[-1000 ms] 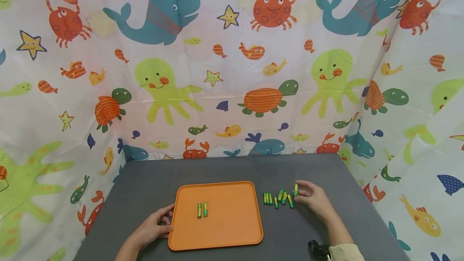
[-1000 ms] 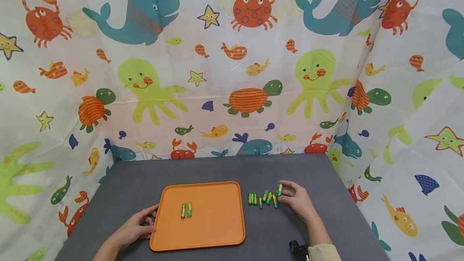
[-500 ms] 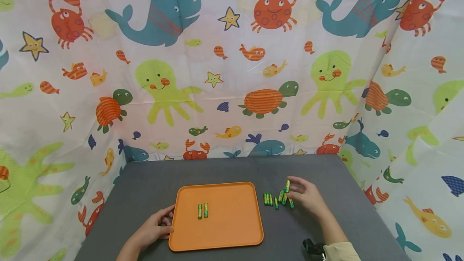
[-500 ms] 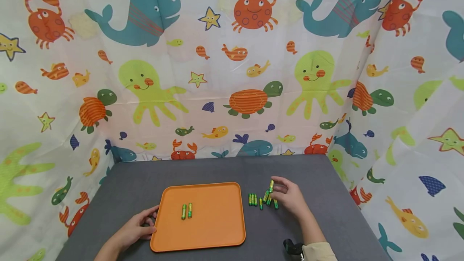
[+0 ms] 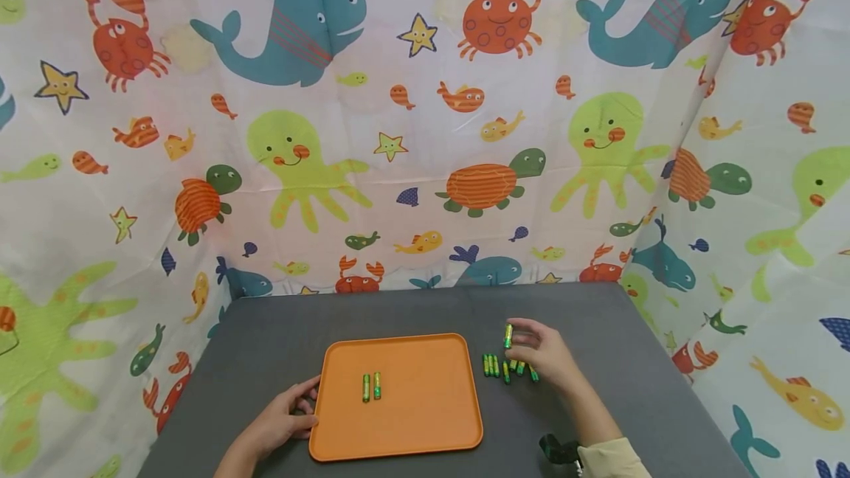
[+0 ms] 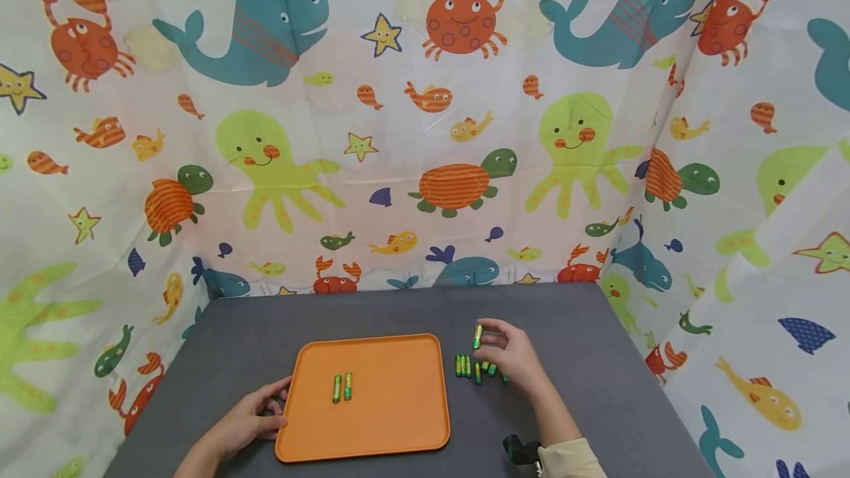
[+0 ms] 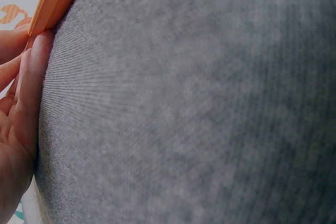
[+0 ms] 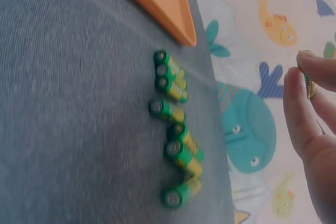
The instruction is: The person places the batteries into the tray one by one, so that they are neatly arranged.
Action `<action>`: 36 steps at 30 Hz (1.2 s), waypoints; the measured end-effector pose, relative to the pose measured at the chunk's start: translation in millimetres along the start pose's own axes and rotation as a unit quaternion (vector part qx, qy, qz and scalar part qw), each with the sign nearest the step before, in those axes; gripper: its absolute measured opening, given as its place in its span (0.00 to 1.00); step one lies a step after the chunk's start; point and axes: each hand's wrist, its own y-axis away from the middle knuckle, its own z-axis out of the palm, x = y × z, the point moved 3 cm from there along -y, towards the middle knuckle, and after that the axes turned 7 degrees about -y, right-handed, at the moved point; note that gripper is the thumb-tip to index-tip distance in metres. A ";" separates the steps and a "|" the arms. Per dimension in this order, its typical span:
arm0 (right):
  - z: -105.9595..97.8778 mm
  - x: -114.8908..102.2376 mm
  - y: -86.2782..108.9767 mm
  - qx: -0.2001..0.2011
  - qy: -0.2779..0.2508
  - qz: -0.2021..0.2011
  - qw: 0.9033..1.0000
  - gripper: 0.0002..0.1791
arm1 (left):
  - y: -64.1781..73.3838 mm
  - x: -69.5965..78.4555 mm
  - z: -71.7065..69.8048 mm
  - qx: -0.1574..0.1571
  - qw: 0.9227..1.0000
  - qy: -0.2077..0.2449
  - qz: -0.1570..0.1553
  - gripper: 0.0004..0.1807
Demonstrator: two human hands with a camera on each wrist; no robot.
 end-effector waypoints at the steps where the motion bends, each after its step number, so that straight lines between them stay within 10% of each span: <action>1: 3.1 -1.2 -0.7 -0.003 -0.002 -0.001 1.000 0.32 | 0.2 0.0 0.0 0.000 1.000 0.000 0.000 0.46; 36: 85.6 -24.5 -15.3 -0.090 -0.003 -0.014 0.996 0.32 | -1.8 -1.5 0.6 -0.001 1.000 0.010 -0.004 0.47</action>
